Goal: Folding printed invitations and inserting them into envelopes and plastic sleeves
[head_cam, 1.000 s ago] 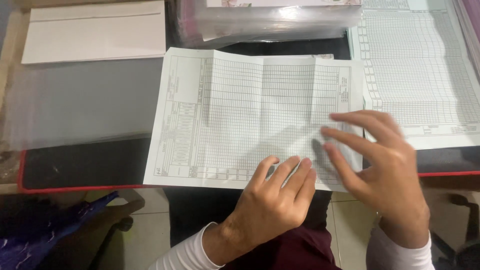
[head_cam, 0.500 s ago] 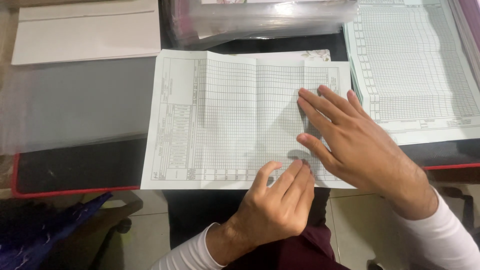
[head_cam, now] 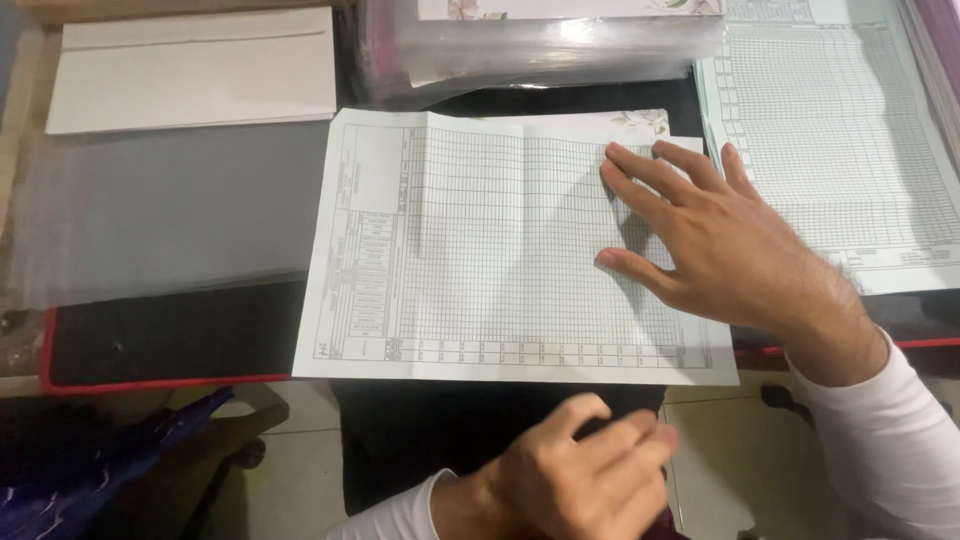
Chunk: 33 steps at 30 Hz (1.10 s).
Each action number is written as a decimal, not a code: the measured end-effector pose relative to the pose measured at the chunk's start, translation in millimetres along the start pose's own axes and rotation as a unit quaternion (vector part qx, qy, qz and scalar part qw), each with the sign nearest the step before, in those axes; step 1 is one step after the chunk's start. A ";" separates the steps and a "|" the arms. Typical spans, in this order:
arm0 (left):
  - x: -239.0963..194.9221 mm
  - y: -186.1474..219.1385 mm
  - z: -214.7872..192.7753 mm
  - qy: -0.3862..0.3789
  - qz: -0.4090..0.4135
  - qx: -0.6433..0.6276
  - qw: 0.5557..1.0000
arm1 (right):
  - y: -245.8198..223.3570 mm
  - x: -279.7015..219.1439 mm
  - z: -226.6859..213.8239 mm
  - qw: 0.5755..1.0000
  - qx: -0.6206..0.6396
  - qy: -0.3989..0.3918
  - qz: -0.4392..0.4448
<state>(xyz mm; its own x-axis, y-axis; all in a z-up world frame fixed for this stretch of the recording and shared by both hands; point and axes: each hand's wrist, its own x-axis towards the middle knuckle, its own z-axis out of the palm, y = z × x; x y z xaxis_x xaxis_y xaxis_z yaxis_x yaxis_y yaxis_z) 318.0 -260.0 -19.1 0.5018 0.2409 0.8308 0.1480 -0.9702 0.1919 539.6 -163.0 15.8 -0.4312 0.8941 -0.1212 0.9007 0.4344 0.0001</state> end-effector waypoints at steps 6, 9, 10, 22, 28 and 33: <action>2.0 -8.0 -2.9 -0.015 -0.050 0.125 0.991 | -0.2 -1.8 -0.8 1.000 0.015 0.013 -0.009; -9.6 -19.3 -4.9 -0.120 -0.131 0.242 0.954 | 7.2 -0.3 1.4 1.000 0.013 -0.016 -0.015; -11.4 -20.7 -6.2 -0.120 -0.132 0.244 0.953 | 8.3 0.4 1.4 1.000 0.013 -0.015 -0.017; -18.6 -28.3 -37.9 -0.134 -0.184 0.196 0.954 | 16.1 7.5 1.6 0.998 -0.012 -0.050 -0.029; -23.4 -37.8 -69.1 -0.114 -0.193 0.218 0.950 | 19.3 11.8 3.4 0.997 -0.035 -0.063 -0.035; -29.0 -42.5 -99.4 -0.180 -0.192 0.224 0.938 | 20.0 12.9 2.3 0.997 -0.033 -0.060 -0.039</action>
<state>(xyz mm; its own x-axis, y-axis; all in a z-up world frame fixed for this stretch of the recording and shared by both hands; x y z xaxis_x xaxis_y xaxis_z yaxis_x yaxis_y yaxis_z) 212.5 -228.5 0.6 0.5825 0.6415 0.4991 0.6796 -0.7213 0.1339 552.2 -143.0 11.9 -0.4865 0.8397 -0.2414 0.8579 0.5114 0.0501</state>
